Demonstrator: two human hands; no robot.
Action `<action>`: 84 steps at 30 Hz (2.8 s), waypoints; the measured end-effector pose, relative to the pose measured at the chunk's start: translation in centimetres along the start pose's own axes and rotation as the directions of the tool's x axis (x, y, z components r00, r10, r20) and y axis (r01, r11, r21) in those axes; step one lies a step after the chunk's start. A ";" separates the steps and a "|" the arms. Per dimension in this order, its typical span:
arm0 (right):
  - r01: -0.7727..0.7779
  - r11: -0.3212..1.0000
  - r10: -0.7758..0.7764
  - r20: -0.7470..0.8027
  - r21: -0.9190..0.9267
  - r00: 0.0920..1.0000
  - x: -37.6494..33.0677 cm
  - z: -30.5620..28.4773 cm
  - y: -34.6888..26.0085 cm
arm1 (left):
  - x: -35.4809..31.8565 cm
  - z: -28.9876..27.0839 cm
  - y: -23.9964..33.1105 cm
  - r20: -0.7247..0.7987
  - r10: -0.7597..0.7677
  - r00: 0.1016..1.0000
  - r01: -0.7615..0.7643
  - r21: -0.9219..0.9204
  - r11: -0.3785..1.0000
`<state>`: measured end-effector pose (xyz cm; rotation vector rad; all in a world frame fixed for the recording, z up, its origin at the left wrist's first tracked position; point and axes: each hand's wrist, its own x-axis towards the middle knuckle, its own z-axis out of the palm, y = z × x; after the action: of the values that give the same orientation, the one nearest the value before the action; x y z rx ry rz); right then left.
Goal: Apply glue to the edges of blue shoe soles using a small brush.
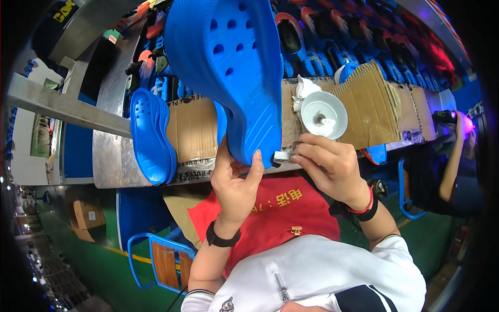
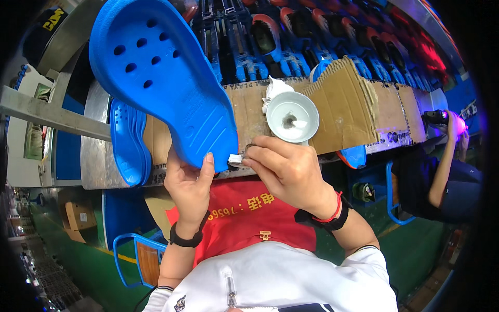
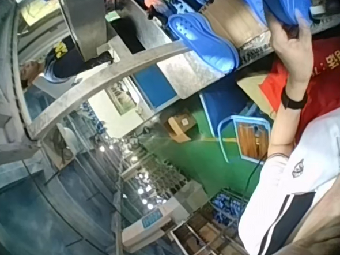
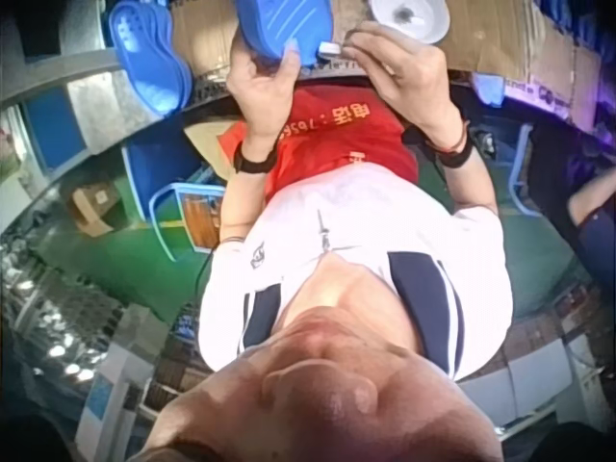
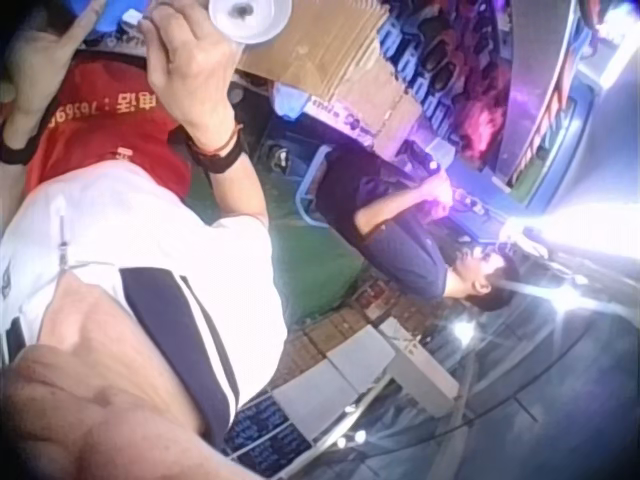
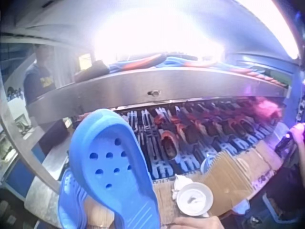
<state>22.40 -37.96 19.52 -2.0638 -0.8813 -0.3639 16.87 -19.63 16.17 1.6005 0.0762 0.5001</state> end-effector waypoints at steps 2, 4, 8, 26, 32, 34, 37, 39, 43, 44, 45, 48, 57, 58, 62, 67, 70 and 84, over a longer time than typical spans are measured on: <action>0.015 0.999 -0.016 0.019 0.038 1.000 0.0 -0.1 -0.1 | -0.1 0.0 -0.1 -0.005 0.004 1.000 -0.004 0.015 1.000; 0.028 0.997 -0.030 0.036 0.075 0.999 0.0 -0.1 -0.1 | -0.1 0.1 -0.1 0.006 0.008 1.000 -0.008 -0.019 1.000; 0.000 1.000 0.000 0.005 0.017 1.000 0.0 0.3 0.3 | 0.2 0.2 -0.3 -0.007 0.010 1.000 -0.010 -0.016 1.000; -0.107 0.994 0.102 -0.323 0.001 0.941 -0.5 -3.7 0.6 | 6.5 -1.3 7.1 0.117 0.099 0.988 -0.079 -0.167 0.983; -0.180 0.984 0.171 -0.353 0.007 0.920 -1.6 -5.0 0.8 | 25.5 -0.5 17.8 0.297 0.240 0.924 -0.051 -0.527 0.848; -0.128 0.991 0.130 -0.329 0.029 0.935 -1.1 -4.2 0.3 | 34.3 -4.2 21.1 0.324 0.189 0.927 0.083 -0.668 0.740; -0.134 0.990 0.138 -0.296 0.032 0.945 -0.7 -3.8 0.0 | 35.0 -3.6 20.5 0.288 0.127 0.949 0.118 -0.699 0.705; -0.134 0.991 0.135 -0.282 0.020 0.950 -0.9 -3.8 0.1 | 31.2 -3.3 18.6 0.324 0.150 0.934 0.044 -0.523 0.851; -0.176 0.984 0.162 -0.249 -0.036 0.955 -1.2 -3.0 1.6 | 18.9 -3.6 9.7 0.345 0.068 0.936 -0.082 0.025 0.996; -0.183 0.983 0.172 -0.232 -0.026 0.957 -1.2 -2.9 1.6 | 15.9 -4.5 7.0 0.315 0.012 0.949 -0.093 0.245 0.965; -0.194 0.981 0.185 -0.221 -0.021 0.958 -1.3 -2.7 1.9 | 13.4 -5.4 3.9 0.284 -0.035 0.958 -0.100 0.448 0.889; -0.197 0.980 0.194 -0.208 0.006 0.959 -1.7 -2.0 2.5 | 6.1 -7.3 -2.9 0.169 -0.183 0.968 -0.007 0.752 0.659; -0.214 0.977 0.212 -0.158 0.007 0.964 -1.9 -0.9 2.0 | 4.1 -7.7 -5.0 0.070 -0.340 0.938 0.337 0.049 0.940; -0.209 0.978 0.207 -0.160 0.006 0.965 -2.0 -0.9 2.0 | 3.9 -7.5 -4.0 0.048 -0.320 0.946 0.320 -0.001 0.947; -0.178 0.983 0.183 -0.149 0.047 0.972 -1.8 -0.6 1.8 | 2.3 -3.9 -0.1 -0.012 -0.204 0.979 0.195 -0.250 0.949; -0.033 0.997 0.040 -0.101 0.068 0.994 -0.6 0.3 0.2 | 0.8 -2.6 -0.5 0.081 -0.208 0.975 0.219 -0.182 0.959; 0.071 0.996 -0.067 -0.073 0.051 0.995 -0.2 0.9 0.1 | 0.2 -1.8 0.1 0.064 -0.177 0.982 0.184 -0.134 0.974; 0.056 0.998 -0.056 0.034 0.004 0.998 -0.4 0.9 -0.5 | -1.2 -1.0 -0.4 -0.018 -0.028 0.999 0.029 0.069 0.997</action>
<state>21.75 -37.29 19.04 -2.0510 -0.9617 -0.3581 15.51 -19.10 15.43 1.6604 0.1301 0.4929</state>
